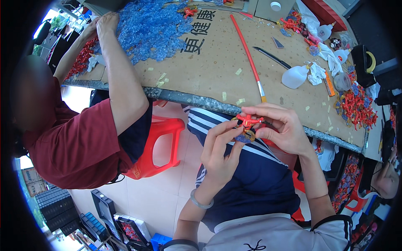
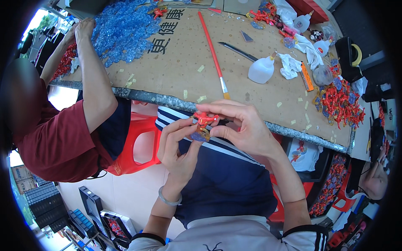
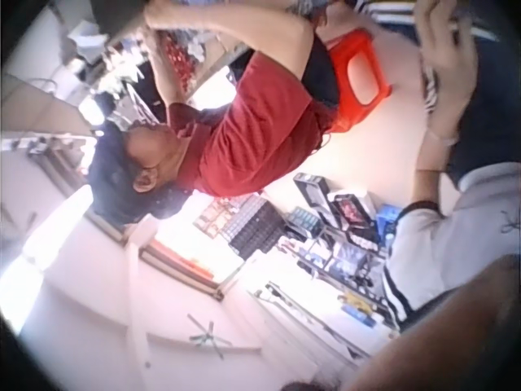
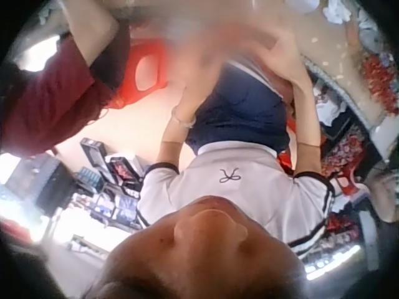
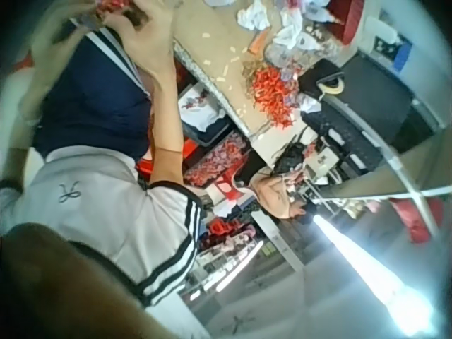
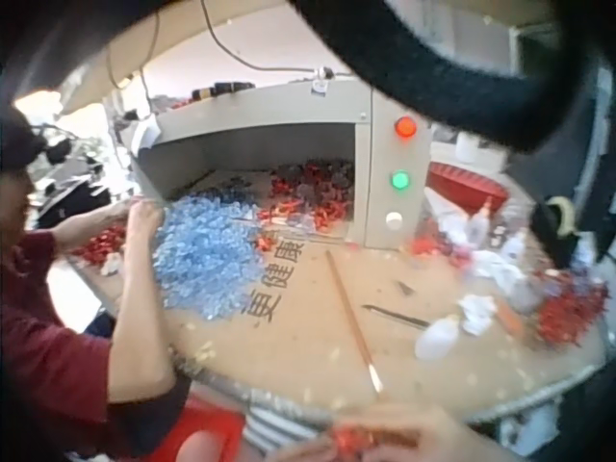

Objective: The person applies glue to plastic figurine components with a glue bottle and attaches the pieces together by hand.

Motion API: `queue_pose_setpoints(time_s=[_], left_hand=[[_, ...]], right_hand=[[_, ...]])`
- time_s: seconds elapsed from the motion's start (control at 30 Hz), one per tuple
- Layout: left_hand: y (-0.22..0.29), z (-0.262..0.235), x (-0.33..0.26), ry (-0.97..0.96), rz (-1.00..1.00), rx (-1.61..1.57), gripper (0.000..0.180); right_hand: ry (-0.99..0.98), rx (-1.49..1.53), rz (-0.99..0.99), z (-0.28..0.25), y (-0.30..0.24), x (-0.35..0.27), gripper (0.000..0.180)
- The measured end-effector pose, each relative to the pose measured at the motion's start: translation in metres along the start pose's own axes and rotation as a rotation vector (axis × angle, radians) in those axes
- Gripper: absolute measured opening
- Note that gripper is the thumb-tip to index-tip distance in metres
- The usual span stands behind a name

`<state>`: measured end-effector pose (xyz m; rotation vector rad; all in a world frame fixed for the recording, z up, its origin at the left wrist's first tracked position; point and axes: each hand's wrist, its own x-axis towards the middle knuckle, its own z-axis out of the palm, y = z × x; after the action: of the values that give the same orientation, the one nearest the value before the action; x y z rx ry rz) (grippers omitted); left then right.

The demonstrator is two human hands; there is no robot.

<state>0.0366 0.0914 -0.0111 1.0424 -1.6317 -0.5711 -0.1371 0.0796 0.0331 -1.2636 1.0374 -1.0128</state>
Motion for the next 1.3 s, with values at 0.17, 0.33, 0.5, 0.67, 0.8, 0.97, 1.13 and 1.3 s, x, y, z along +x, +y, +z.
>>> queue_pose_setpoints(time_s=[0.17, 0.33, 0.5, 0.67, 0.8, 0.97, 1.13, 1.3], left_hand=[[0.001, -0.001, -0.001, -0.014, 0.038, 0.001, 0.035], [0.006, 0.001, 0.002, -0.074, 0.018, -0.077, 0.043], [0.006, -0.006, 0.006, -0.185, -0.623, -0.872, 0.036], [0.011, -0.012, 0.011, -0.379, -0.686, -0.795, 0.031], [0.013, -0.016, 0.015, -0.348, -0.814, -0.85, 0.021], [0.013, -0.013, 0.009, -0.272, -0.817, -0.768, 0.016], [0.018, -0.008, 0.0, -0.102, -0.805, -0.779, 0.015], [0.016, -0.014, -0.003, -0.117, -0.83, -0.788, 0.015]], right_hand=[[-0.014, 0.021, 0.008, -0.004, -0.005, 0.0, 0.035], [0.127, 0.158, 0.16, -0.001, -0.006, 0.003, 0.022], [0.158, -0.183, -0.026, 0.0, -0.009, 0.004, 0.017], [0.159, -0.269, -0.128, 0.009, -0.014, 0.009, 0.014], [0.139, -0.273, -0.041, 0.005, -0.015, 0.017, 0.015], [-0.023, -0.363, 0.094, 0.001, -0.022, 0.022, 0.013], [-0.042, -0.247, 0.097, 0.006, -0.013, 0.024, 0.014], [-0.002, -0.065, 0.117, 0.014, 0.002, 0.018, 0.014]])
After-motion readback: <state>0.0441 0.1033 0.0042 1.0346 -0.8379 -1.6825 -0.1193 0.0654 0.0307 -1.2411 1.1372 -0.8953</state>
